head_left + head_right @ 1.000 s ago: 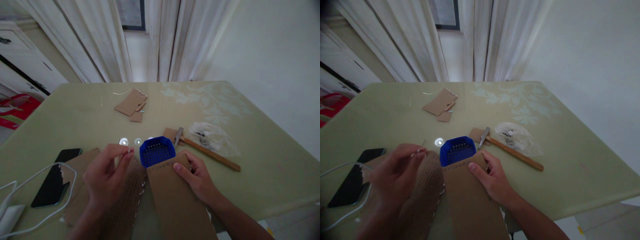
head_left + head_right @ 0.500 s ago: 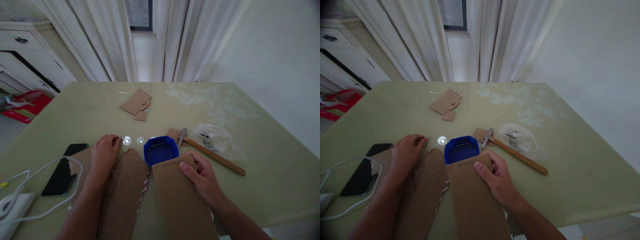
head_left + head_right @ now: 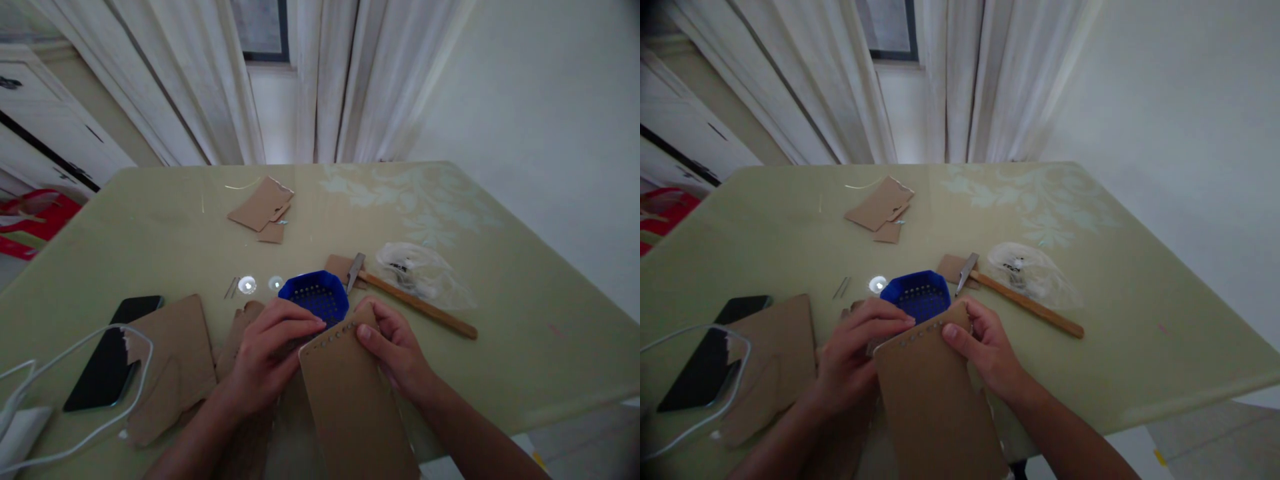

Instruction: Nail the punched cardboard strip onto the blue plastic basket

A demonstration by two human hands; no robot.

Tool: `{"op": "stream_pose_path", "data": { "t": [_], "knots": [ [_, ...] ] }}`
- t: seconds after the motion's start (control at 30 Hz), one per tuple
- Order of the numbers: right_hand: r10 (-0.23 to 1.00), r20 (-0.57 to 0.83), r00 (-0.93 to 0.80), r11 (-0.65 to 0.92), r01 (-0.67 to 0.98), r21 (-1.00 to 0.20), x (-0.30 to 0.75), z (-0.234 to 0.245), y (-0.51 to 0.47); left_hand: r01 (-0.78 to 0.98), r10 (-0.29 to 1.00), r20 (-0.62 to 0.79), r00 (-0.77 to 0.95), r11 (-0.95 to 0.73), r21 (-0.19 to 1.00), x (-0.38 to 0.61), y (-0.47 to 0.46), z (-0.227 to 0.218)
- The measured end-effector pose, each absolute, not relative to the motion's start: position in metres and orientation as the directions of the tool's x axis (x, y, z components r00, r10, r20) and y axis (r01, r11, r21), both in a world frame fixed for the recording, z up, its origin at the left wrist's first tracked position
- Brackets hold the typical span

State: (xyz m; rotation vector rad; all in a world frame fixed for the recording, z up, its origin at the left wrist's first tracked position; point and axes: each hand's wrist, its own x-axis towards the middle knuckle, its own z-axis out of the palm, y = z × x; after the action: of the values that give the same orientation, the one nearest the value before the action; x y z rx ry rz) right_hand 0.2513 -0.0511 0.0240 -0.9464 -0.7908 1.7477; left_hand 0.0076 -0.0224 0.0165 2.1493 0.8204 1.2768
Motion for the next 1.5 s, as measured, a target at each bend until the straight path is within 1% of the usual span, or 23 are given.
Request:
{"op": "stream_pose_path", "data": {
  "t": [0.07,0.17,0.23,0.43,0.57,0.73,0.83,0.93,1.0,1.17,1.27,1.5],
  "knots": [
    [0.934,-0.258,-0.245,-0.344,-0.436,-0.831,0.251,0.024,-0.052,0.274,0.720,0.618,0.314,-0.692,0.667,0.007,-0.022,0.014],
    [0.934,-0.267,-0.236,-0.347,-0.429,-0.834,0.250,0.024,-0.052,0.312,0.695,0.670,0.261,-0.717,0.623,0.006,-0.021,0.014],
    [0.938,-0.262,-0.227,-0.335,-0.400,-0.853,0.250,0.025,-0.051,0.304,0.678,0.693,0.247,-0.733,0.609,0.007,-0.022,0.015],
    [0.953,-0.222,-0.207,-0.275,-0.274,-0.922,0.251,0.031,-0.046,0.258,0.670,0.711,0.213,-0.741,0.620,0.011,-0.030,0.008],
    [0.947,-0.225,-0.227,-0.282,-0.259,-0.924,0.251,0.038,-0.047,0.258,0.655,0.733,0.185,-0.752,0.606,0.012,-0.032,0.004],
    [0.937,-0.245,-0.248,-0.308,-0.261,-0.915,0.249,0.039,-0.051,0.273,0.612,0.773,0.165,-0.782,0.560,0.017,-0.034,0.018],
    [0.936,-0.251,-0.246,-0.311,-0.250,-0.917,0.249,0.039,-0.053,0.274,0.610,0.773,0.172,-0.784,0.557,0.017,-0.035,0.020],
    [0.952,-0.219,-0.215,-0.265,-0.218,-0.939,0.252,0.041,-0.055,0.270,0.616,0.761,0.205,-0.783,0.561,0.016,-0.033,0.015],
    [0.961,-0.196,-0.195,-0.237,-0.211,-0.949,0.253,0.042,-0.056,0.272,0.639,0.735,0.227,-0.766,0.583,0.015,-0.030,0.010],
    [0.966,-0.190,-0.178,-0.235,-0.284,-0.930,0.255,0.041,-0.057,0.261,0.682,0.688,0.249,-0.731,0.630,0.014,-0.026,0.008],
    [0.961,-0.202,-0.191,-0.250,-0.274,-0.929,0.254,0.042,-0.056,0.236,0.677,0.697,0.238,-0.736,0.635,0.014,-0.028,0.010],
    [0.963,-0.192,-0.190,-0.230,-0.203,-0.952,0.251,0.045,-0.055,0.252,0.675,0.711,0.198,-0.736,0.628,0.015,-0.032,0.011]
  ]
}}
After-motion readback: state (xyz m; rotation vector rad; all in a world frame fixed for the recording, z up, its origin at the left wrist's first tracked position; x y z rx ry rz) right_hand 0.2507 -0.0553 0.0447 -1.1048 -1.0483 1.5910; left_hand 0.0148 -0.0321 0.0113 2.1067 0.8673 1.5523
